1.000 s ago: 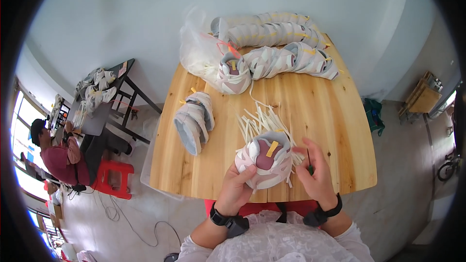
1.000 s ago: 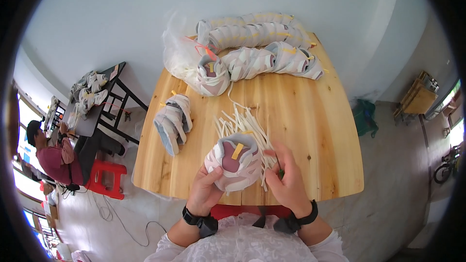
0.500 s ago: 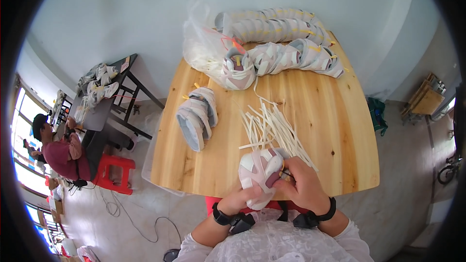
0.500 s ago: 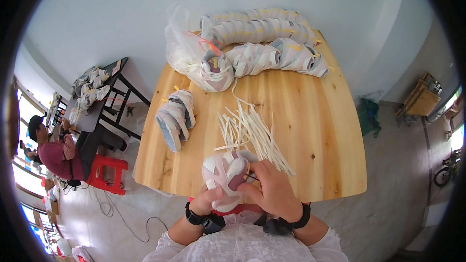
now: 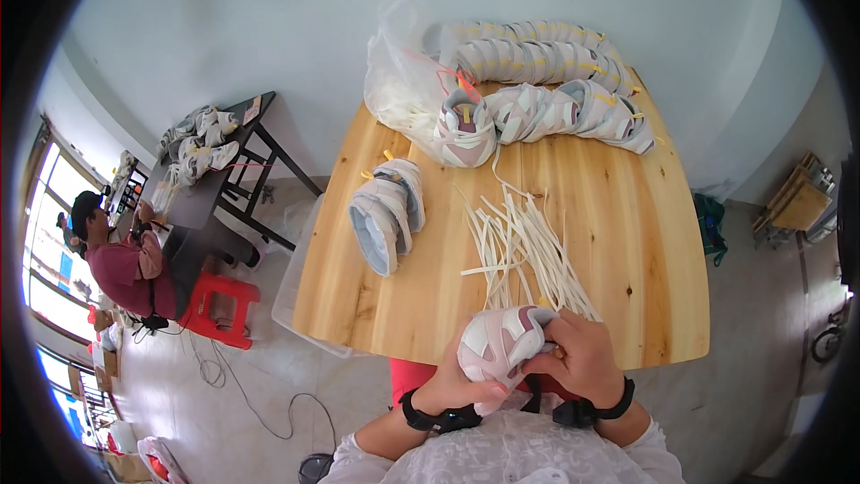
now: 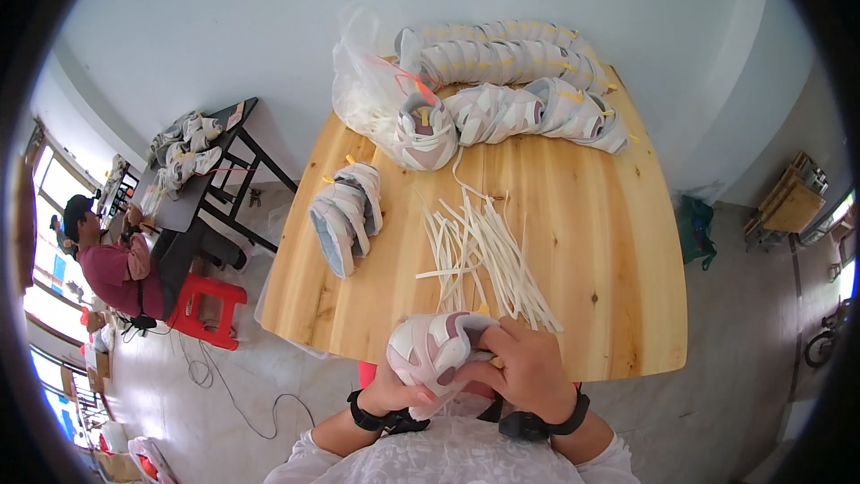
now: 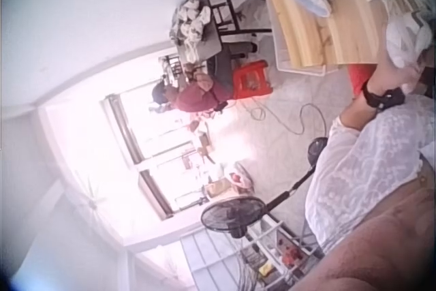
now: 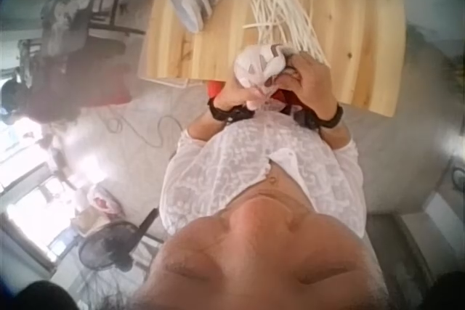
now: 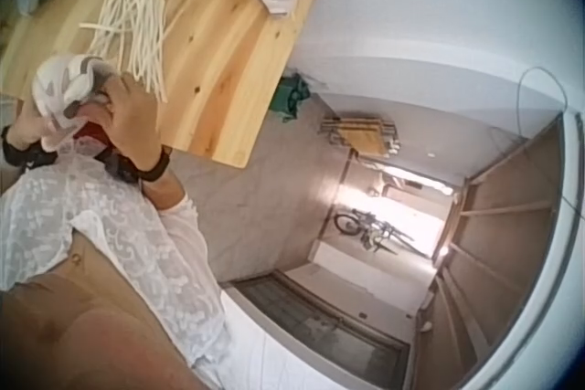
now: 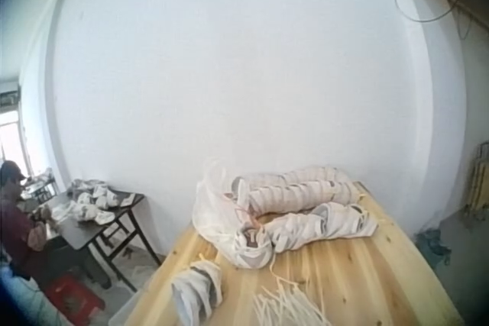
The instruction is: Lacing a pair of shoes.
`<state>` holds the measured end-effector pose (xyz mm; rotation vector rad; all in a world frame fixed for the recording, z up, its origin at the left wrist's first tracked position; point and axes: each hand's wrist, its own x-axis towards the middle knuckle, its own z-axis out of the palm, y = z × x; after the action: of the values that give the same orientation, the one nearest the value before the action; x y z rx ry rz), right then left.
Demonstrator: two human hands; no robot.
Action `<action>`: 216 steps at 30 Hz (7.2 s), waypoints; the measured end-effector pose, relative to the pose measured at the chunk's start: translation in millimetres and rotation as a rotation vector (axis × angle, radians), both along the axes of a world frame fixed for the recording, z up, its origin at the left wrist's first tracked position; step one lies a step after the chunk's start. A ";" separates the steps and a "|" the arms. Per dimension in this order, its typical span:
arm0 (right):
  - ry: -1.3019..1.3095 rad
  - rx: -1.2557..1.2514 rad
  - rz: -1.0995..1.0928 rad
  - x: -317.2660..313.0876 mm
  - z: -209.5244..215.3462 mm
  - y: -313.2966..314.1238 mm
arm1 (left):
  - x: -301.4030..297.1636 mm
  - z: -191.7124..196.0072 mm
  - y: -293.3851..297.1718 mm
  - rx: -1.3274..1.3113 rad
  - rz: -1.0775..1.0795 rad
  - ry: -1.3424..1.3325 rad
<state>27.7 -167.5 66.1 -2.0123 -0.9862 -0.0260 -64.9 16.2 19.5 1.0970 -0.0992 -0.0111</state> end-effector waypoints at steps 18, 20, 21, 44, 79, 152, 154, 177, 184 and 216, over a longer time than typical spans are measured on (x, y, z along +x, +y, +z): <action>-0.001 0.232 -0.305 -0.3 -16.4 0.2 | 3.6 6.4 5.2 0.490 0.028 -0.284; 0.031 0.211 -0.348 -2.2 -20.4 1.8 | 4.3 16.8 -3.2 0.473 0.030 -0.241; -0.010 0.197 -0.320 -5.0 -24.1 6.1 | 5.2 18.8 -8.3 0.454 0.039 -0.194; -0.245 -0.384 0.141 22.2 -31.8 64.9 | -12.8 -5.7 52.8 0.105 0.912 -0.004; 0.540 0.287 -0.054 11.0 7.5 36.1 | 35.5 -10.2 -5.8 -0.241 0.371 0.123; -0.084 0.041 -0.252 1.7 3.5 30.8 | 34.4 -11.8 -16.1 0.137 0.461 0.160; -0.132 -0.001 -0.199 -2.9 3.3 27.1 | 33.9 -9.2 -16.3 0.115 0.475 0.152; -0.273 -0.098 -0.124 1.0 -9.9 36.0 | 35.8 -7.2 -9.6 0.370 0.477 0.068; 0.297 0.181 -0.095 8.3 -15.8 42.8 | 46.2 6.9 -2.6 0.815 0.606 -0.298; 0.705 0.199 0.110 10.5 2.1 30.5 | 46.7 8.7 8.6 0.431 0.530 -0.064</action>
<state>38.3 -137.0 68.3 -1.5938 -0.6020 0.5835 -18.2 24.8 28.3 1.5270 0.1458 0.4980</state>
